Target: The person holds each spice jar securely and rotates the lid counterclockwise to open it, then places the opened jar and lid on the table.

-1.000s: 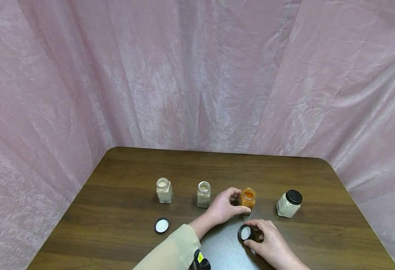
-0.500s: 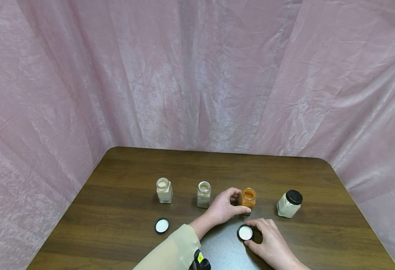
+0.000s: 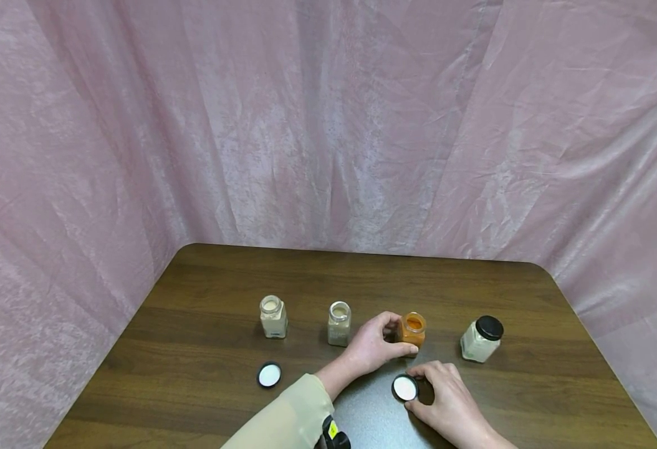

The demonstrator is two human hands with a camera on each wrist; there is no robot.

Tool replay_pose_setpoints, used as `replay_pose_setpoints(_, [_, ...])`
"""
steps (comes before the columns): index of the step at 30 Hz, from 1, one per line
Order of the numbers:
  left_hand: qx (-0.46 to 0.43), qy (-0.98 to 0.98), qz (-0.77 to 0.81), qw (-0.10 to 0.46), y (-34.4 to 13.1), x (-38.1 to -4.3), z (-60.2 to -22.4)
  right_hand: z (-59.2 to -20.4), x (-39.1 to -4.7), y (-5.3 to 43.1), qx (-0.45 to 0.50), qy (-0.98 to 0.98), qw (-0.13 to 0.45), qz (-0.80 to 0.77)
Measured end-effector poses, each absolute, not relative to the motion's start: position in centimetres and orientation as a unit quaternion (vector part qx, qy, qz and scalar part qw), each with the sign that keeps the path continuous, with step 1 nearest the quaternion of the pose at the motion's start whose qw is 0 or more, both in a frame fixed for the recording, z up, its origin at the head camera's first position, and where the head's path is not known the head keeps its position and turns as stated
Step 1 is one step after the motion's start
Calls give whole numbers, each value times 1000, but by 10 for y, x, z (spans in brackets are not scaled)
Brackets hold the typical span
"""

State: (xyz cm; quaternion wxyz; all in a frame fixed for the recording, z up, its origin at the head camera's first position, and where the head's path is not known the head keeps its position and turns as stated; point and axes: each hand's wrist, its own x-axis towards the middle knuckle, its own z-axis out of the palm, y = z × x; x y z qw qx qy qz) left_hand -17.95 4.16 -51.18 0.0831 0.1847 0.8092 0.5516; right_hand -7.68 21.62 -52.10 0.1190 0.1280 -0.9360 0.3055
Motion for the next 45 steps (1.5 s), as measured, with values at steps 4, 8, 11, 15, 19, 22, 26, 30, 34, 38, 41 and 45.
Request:
replay_pose_setpoints(4, [183, 809, 553, 81, 42, -179, -512, -520, -77, 216, 125, -938, 111, 305])
replay_pose_setpoints(8, [183, 809, 553, 76, 43, -178, -514, -519, -76, 217, 132, -937, 115, 303])
replay_pose_setpoints(11, [183, 807, 556, 77, 43, -178, -514, -519, -75, 218, 142, -933, 125, 305])
replay_pose_setpoints(15, [182, 799, 567, 86, 43, -178, -514, -519, -75, 220, 149, -930, 136, 307])
replay_pose_setpoints(19, [181, 795, 572, 90, 42, -177, -514, -518, -74, 225, 144, -929, 142, 308])
replay_pose_setpoints(22, [184, 795, 573, 81, 42, -177, -512, -515, -72, 228, 145, -926, 157, 311])
replay_pose_setpoints(26, [191, 784, 587, 64, 42, -175, -507, -511, -71, 234, 151, -918, 187, 317])
replay_pose_setpoints(30, [182, 776, 601, 50, 42, -171, -497, -504, -71, 239, 157, -906, 217, 327])
replay_pose_setpoints(34, [178, 776, 605, 30, 42, -166, -484, -493, -70, 243, 162, -894, 244, 339])
replay_pose_setpoints(38, [195, 771, 606, 2, 39, -162, -469, -481, -70, 248, 158, -880, 270, 358])
replay_pose_setpoints(41, [211, 771, 600, -19, 36, -160, -458, -470, -71, 254, 149, -870, 280, 377])
replay_pose_setpoints(45, [233, 775, 586, -48, 35, -156, -445, -457, -74, 264, 139, -861, 289, 394])
